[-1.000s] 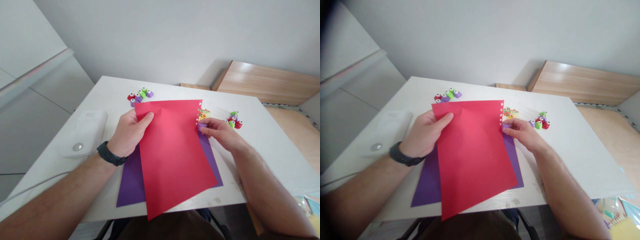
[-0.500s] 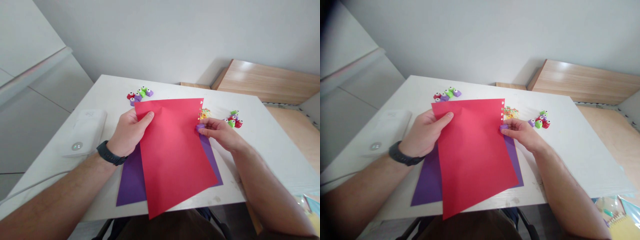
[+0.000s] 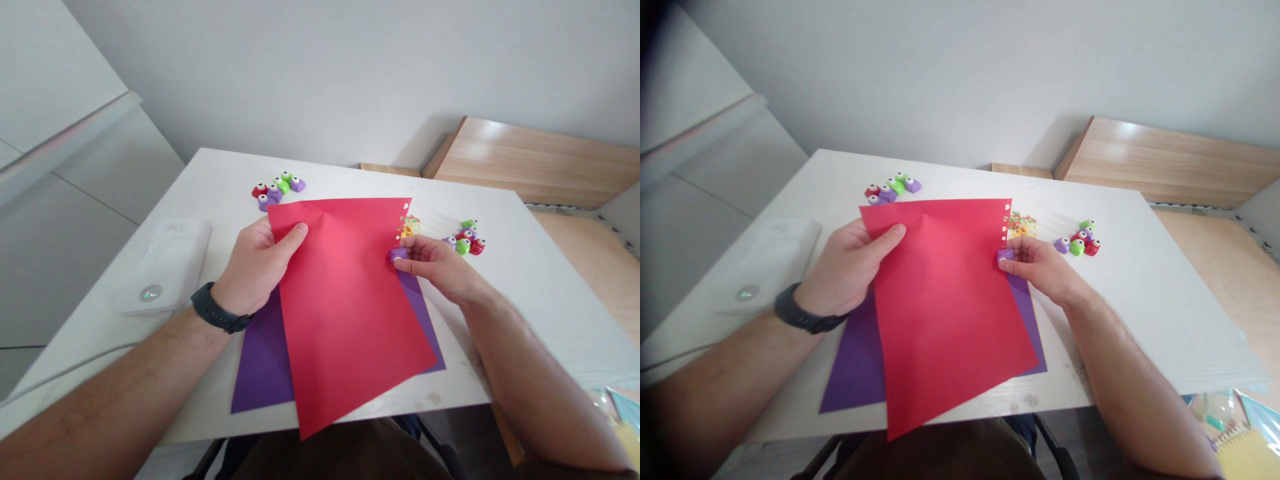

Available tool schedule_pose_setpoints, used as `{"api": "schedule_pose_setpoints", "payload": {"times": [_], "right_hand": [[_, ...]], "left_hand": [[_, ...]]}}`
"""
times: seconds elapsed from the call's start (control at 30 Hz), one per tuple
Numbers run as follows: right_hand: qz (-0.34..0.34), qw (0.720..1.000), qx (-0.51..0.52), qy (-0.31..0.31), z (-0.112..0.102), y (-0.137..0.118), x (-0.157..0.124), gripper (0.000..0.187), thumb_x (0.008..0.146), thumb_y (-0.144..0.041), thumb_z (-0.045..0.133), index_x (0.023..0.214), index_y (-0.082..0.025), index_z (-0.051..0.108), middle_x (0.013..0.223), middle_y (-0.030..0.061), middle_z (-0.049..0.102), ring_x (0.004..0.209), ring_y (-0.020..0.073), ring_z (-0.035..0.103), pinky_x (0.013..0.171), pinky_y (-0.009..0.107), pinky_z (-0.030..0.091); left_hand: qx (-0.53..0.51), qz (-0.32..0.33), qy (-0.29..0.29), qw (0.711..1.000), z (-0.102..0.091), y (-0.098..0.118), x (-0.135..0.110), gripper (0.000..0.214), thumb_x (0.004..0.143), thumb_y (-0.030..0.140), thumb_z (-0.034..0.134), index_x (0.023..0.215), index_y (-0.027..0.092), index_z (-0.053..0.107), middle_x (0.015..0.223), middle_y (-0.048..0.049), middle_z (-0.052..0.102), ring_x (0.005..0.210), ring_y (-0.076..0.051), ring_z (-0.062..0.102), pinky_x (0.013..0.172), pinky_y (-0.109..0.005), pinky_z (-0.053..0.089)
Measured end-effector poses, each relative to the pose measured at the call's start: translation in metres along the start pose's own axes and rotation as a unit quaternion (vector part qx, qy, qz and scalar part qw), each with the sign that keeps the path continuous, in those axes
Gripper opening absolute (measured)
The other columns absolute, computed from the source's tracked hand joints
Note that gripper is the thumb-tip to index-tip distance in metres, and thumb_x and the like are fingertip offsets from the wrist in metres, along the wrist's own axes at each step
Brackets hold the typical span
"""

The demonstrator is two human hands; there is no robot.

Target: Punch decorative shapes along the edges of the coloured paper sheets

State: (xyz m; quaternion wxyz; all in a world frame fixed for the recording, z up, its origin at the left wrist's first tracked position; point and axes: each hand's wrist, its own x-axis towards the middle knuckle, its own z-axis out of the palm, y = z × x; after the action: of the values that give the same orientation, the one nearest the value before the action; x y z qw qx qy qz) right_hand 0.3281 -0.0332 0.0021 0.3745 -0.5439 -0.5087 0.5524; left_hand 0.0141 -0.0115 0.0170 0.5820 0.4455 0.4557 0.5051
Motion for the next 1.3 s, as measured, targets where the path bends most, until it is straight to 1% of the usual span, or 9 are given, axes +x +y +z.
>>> {"api": "schedule_pose_setpoints", "payload": {"times": [0.13, 0.3, 0.43, 0.57, 0.7, 0.87, 1.07, 1.2, 1.3], "right_hand": [[0.0, 1.0, 0.007, 0.004, 0.0001, 0.001, -0.0005, 0.038, 0.074, -0.043, 0.099, 0.101, -0.023, 0.079, 0.101, 0.0041, 0.08, 0.091, 0.0199, 0.072, 0.094, 0.04, 0.059], [0.007, 1.0, 0.021, 0.007, 0.0012, 0.0007, -0.0015, 0.037, 0.076, -0.041, 0.098, 0.103, -0.024, 0.08, 0.102, 0.0039, 0.08, 0.09, 0.0194, 0.071, 0.092, 0.039, 0.059], [0.012, 1.0, 0.021, 0.009, 0.0029, -0.0005, -0.0018, 0.038, 0.075, -0.041, 0.098, 0.102, -0.023, 0.08, 0.1, 0.0039, 0.08, 0.088, 0.0192, 0.071, 0.09, 0.038, 0.058], [0.01, 1.0, 0.02, 0.011, 0.0039, -0.0005, -0.0015, 0.036, 0.074, -0.038, 0.099, 0.099, -0.022, 0.079, 0.098, 0.0032, 0.08, 0.086, 0.0178, 0.071, 0.088, 0.036, 0.058], [0.009, 1.0, 0.025, 0.006, 0.0037, 0.0015, -0.0009, 0.036, 0.075, -0.037, 0.099, 0.1, -0.022, 0.079, 0.098, 0.0029, 0.08, 0.086, 0.0176, 0.071, 0.086, 0.035, 0.058], [0.0, 0.999, 0.032, 0.001, 0.0038, 0.0025, -0.0009, 0.033, 0.077, -0.036, 0.098, 0.1, -0.022, 0.079, 0.097, 0.0017, 0.08, 0.086, 0.0158, 0.071, 0.085, 0.032, 0.057], [0.001, 0.999, 0.047, 0.011, 0.0051, -0.0016, -0.0028, 0.034, 0.077, -0.037, 0.098, 0.102, -0.022, 0.08, 0.097, 0.0024, 0.081, 0.085, 0.0168, 0.071, 0.083, 0.032, 0.057], [0.003, 0.999, 0.049, 0.01, 0.0052, -0.0014, -0.003, 0.034, 0.079, -0.038, 0.097, 0.104, -0.022, 0.081, 0.1, 0.0035, 0.082, 0.087, 0.018, 0.073, 0.084, 0.033, 0.058], [0.004, 0.999, 0.053, 0.008, 0.0051, -0.001, -0.003, 0.034, 0.08, -0.037, 0.096, 0.106, -0.022, 0.081, 0.102, 0.0041, 0.082, 0.087, 0.0181, 0.073, 0.084, 0.033, 0.059]], "left_hand": [[0.001, 0.005, -0.006, 1.0, -0.0007, -0.0014, 0.0001, 0.041, 0.088, 0.048, 0.087, 0.119, 0.024, 0.08, 0.124, -0.008, 0.081, 0.113, -0.033, 0.077, 0.1, -0.046, 0.063], [-0.004, 0.011, -0.003, 1.0, -0.0005, -0.0024, -0.0008, 0.044, 0.088, 0.053, 0.086, 0.121, 0.023, 0.08, 0.125, -0.0094, 0.081, 0.115, -0.035, 0.076, 0.102, -0.051, 0.063], [0.0, 0.016, -0.003, 1.0, 0.0, -0.0021, -0.001, 0.044, 0.088, 0.052, 0.086, 0.121, 0.023, 0.08, 0.125, -0.0083, 0.081, 0.113, -0.033, 0.077, 0.103, -0.048, 0.062], [0.001, 0.015, -0.007, 1.0, -0.0002, -0.0017, -0.0006, 0.041, 0.09, 0.049, 0.085, 0.122, 0.024, 0.08, 0.124, -0.0075, 0.081, 0.113, -0.033, 0.077, 0.105, -0.049, 0.061], [0.0, 0.008, -0.003, 1.0, -0.0003, -0.0009, -0.0012, 0.045, 0.086, 0.052, 0.088, 0.12, 0.024, 0.08, 0.124, -0.0074, 0.081, 0.112, -0.033, 0.077, 0.102, -0.047, 0.063], [0.005, 0.009, -0.009, 1.0, 0.0002, 0.0002, -0.0022, 0.05, 0.087, 0.058, 0.086, 0.123, 0.025, 0.079, 0.123, -0.0071, 0.082, 0.115, -0.035, 0.076, 0.105, -0.052, 0.062], [-0.041, -0.015, -0.027, 0.999, 0.0008, 0.0018, -0.0019, 0.041, 0.089, 0.043, 0.087, 0.124, 0.025, 0.078, 0.13, -0.0065, 0.08, 0.113, -0.031, 0.077, 0.103, -0.046, 0.063], [-0.048, -0.031, -0.016, 0.998, -0.0009, 0.0028, -0.0022, 0.042, 0.08, 0.03, 0.093, 0.119, 0.025, 0.078, 0.129, -0.0057, 0.081, 0.114, -0.031, 0.077, 0.099, -0.044, 0.064], [-0.052, -0.036, -0.028, 0.998, -0.002, 0.0025, -0.0021, 0.044, 0.079, 0.031, 0.094, 0.119, 0.022, 0.078, 0.128, -0.0075, 0.081, 0.116, -0.034, 0.076, 0.1, -0.045, 0.064]]}}
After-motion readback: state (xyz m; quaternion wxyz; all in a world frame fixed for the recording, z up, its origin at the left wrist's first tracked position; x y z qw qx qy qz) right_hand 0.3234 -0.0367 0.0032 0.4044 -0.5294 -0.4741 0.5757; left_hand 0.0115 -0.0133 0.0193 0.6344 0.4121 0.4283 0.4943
